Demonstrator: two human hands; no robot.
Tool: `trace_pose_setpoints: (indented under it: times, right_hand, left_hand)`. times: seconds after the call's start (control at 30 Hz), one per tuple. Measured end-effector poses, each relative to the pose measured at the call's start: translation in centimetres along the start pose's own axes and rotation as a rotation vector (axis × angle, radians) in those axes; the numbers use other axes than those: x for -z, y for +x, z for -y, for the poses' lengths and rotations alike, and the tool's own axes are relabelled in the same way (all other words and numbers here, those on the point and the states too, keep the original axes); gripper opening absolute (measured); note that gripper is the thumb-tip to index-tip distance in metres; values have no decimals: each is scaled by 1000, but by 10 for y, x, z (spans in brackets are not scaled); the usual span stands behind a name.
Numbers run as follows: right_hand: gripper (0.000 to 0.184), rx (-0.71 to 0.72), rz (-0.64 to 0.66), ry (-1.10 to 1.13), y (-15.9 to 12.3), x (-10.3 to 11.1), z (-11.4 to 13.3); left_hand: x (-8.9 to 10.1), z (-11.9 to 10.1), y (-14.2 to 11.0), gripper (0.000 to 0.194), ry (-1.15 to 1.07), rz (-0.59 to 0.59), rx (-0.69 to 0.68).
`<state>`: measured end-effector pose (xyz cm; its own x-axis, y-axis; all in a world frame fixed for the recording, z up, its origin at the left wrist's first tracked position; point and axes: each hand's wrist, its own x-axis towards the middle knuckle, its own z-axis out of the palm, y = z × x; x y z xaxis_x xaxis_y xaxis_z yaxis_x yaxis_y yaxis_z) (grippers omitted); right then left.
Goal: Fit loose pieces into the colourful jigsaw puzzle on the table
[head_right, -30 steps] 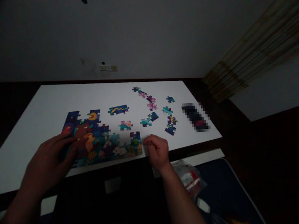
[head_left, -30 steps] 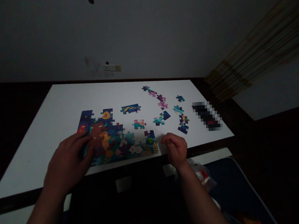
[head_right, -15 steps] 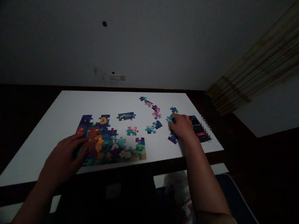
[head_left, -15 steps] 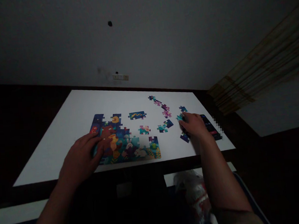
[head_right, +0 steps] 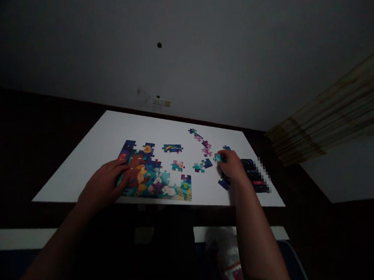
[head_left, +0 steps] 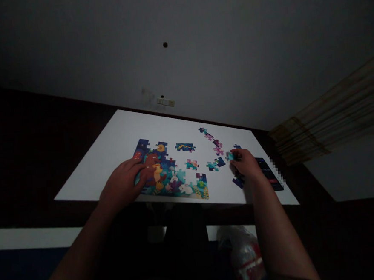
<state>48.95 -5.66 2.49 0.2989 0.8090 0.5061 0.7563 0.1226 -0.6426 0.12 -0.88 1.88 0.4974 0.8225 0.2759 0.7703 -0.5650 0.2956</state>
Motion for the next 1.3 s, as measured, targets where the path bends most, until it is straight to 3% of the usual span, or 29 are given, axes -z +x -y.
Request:
trace_pose_setpoints:
  times: [0.1,0.2,0.3,0.43,0.6,1.03,1.3]
  right_hand:
    - [25,6,24,9,-8,-4,22]
    - [26,-71,30,231,-31,-24,58]
    - [30,-190,186,347,-62,-53,96]
    - [32,-206,410,256,-87,-79,124]
    - [33,-117,432,79,-88,-82,125]
    - [38,105,511,-98,-78,-78,133]
    - [31,198,509,-252,-90,-80,129]
  left_hand:
    - [0,1,-2,46,-9,-9,-9]
    - [-2,1,-3,43,-22,-22,-2]
    - [-5,2,-3,40,-39,-22,11]
    - [-5,2,-3,39,-43,-28,11]
    - [-4,2,-4,41,-26,-17,6]
    - [-2,3,-5,37,-56,-30,-14]
    - [-6,3,-3,36,-62,-39,-13]
